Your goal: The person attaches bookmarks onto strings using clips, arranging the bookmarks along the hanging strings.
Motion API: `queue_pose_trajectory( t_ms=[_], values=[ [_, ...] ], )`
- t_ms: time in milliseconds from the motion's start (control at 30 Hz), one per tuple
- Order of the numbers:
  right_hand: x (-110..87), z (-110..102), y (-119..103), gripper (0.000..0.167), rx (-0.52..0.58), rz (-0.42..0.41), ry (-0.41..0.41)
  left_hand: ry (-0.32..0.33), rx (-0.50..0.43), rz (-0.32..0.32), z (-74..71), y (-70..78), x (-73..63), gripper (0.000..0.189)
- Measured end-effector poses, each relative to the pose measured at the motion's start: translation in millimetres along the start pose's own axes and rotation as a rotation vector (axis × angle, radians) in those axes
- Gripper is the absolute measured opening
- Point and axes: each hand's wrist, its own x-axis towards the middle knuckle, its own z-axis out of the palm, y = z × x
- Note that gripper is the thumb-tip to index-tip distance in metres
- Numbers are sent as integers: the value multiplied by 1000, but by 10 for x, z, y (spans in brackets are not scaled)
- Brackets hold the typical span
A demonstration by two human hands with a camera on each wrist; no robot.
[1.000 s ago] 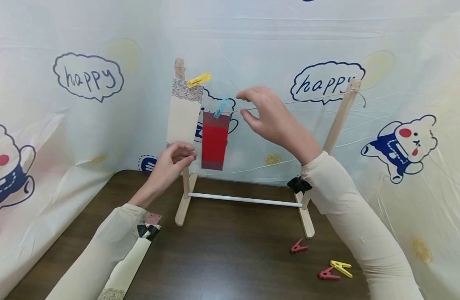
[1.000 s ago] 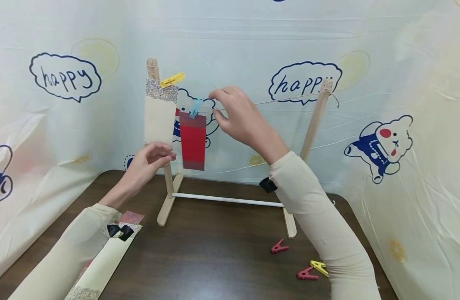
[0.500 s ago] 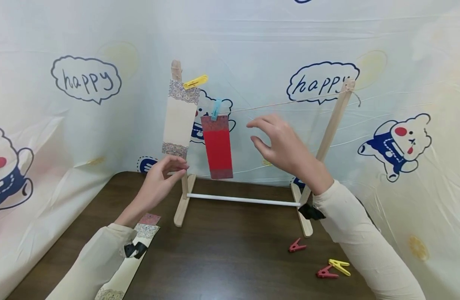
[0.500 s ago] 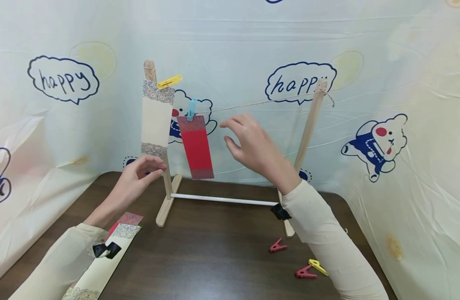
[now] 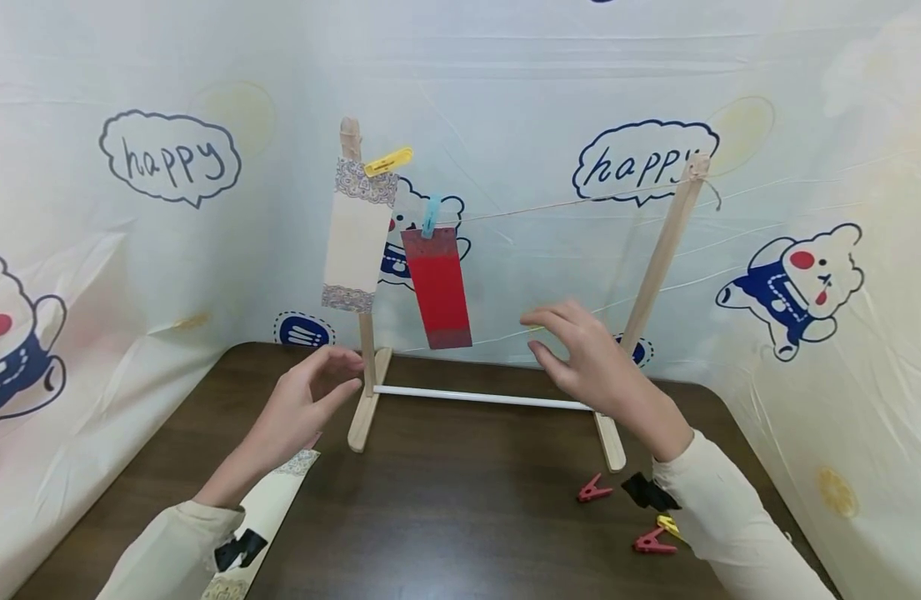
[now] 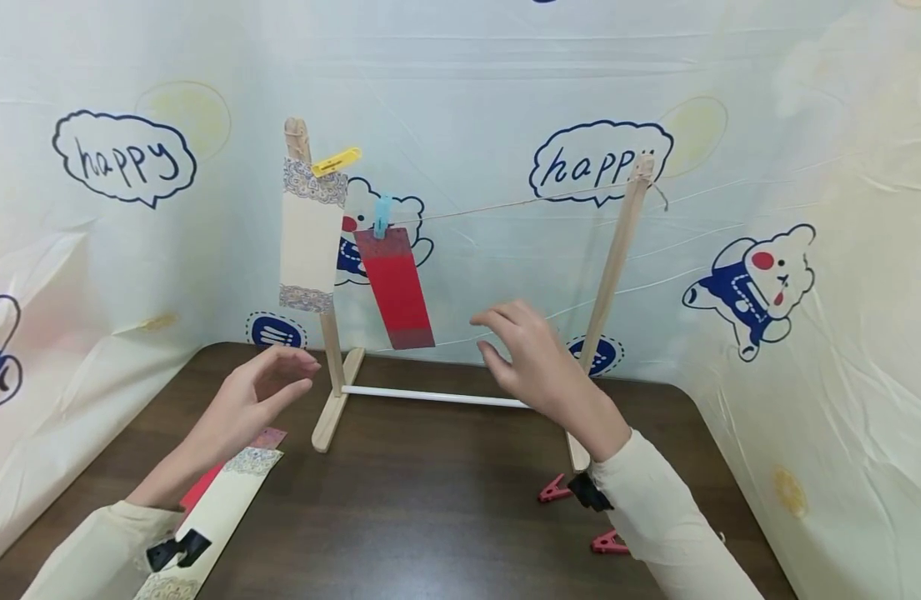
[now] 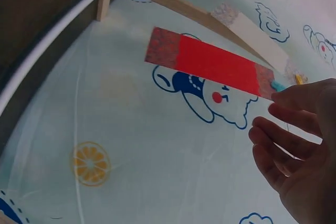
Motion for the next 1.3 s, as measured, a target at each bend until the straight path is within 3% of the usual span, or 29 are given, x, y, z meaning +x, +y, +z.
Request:
queue_pose_trajectory(
  t_ms=[400, 633, 967, 1100, 1300],
  values=[
    [-553, 189, -49, 26, 19, 44, -9, 2, 76, -16, 1, -73, -297, 25],
    [-903, 297, 5, 25, 48, 128, -9, -4, 61, -75, 0, -169, -470, 24],
    [-1366, 361, 91, 29, 15, 254, 19, 1, 88, -95, -24, -283, -693, 22],
    [-1550, 392, 125, 31, -18, 277, 41, 13, 118, -82, -26, -348, -774, 22],
    [-1803, 397, 134, 30, -47, 394, 26, 48, 168, -39, -19, -466, -887, 24]
  ],
)
